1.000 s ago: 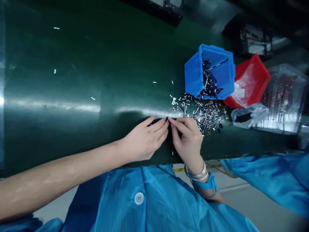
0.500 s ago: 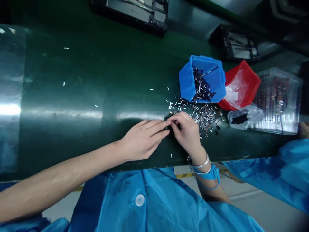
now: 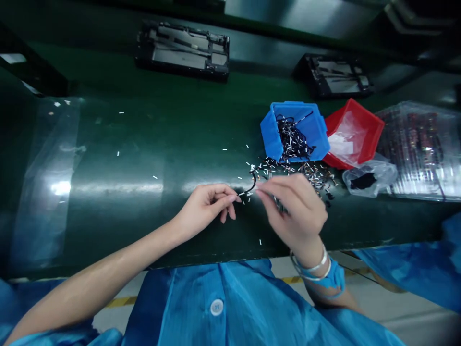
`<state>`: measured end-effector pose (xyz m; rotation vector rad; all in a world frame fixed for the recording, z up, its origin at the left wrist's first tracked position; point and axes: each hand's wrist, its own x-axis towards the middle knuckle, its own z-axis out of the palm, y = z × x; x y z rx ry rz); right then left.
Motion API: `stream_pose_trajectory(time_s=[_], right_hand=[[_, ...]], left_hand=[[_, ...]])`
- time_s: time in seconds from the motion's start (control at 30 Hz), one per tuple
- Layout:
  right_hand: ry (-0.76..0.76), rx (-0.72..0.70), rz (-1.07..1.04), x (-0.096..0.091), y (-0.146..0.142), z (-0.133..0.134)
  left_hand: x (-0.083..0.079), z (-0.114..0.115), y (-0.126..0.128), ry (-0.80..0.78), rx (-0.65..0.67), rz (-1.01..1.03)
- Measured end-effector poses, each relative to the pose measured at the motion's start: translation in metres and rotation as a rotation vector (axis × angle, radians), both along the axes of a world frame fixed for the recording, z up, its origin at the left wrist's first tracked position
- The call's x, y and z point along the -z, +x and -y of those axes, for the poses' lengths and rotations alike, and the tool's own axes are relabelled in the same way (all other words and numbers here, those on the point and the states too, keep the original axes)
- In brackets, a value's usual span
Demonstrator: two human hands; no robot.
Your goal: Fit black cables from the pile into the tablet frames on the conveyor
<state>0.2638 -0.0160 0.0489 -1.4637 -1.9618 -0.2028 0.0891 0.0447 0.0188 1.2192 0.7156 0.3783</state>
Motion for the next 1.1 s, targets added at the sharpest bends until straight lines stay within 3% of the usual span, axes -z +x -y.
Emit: stream_pose_trajectory(time_s=[0.1,0.23,0.57,0.67,0.77,0.83,0.97,1.1], right_hand=[[-0.019,-0.02,0.002,0.006,-0.014,0.005],[-0.081,-0.024,-0.037,0.013,-0.017,0.005],[-0.144,-0.023,-0.062,0.007,-0.014,0.009],[-0.062,0.032,-0.005,0.003,-0.001,0.004],[0.113,0.264,0.069,-0.002,0.016,-0.003],[0.157,0.32,0.065,-0.005,0.017,-0.005],[0.048,0.046,0.032,-0.001,-0.012,0.0],[-0.032,-0.006,0.057,0.008,-0.037,0.003]], left_hand=[[0.003,0.002,0.0,-0.019,-0.037,0.053],[0.005,0.003,-0.002,0.093,-0.054,0.074],[0.008,0.002,-0.004,0.353,0.019,-0.023],[0.008,0.003,-0.003,0.205,0.02,0.018],[0.009,0.003,-0.001,-0.053,-0.013,0.129],[0.009,0.002,-0.001,-0.127,-0.039,0.183],[0.009,0.003,-0.003,-0.051,-0.086,0.219],[0.006,0.005,-0.008,0.249,-0.066,0.124]])
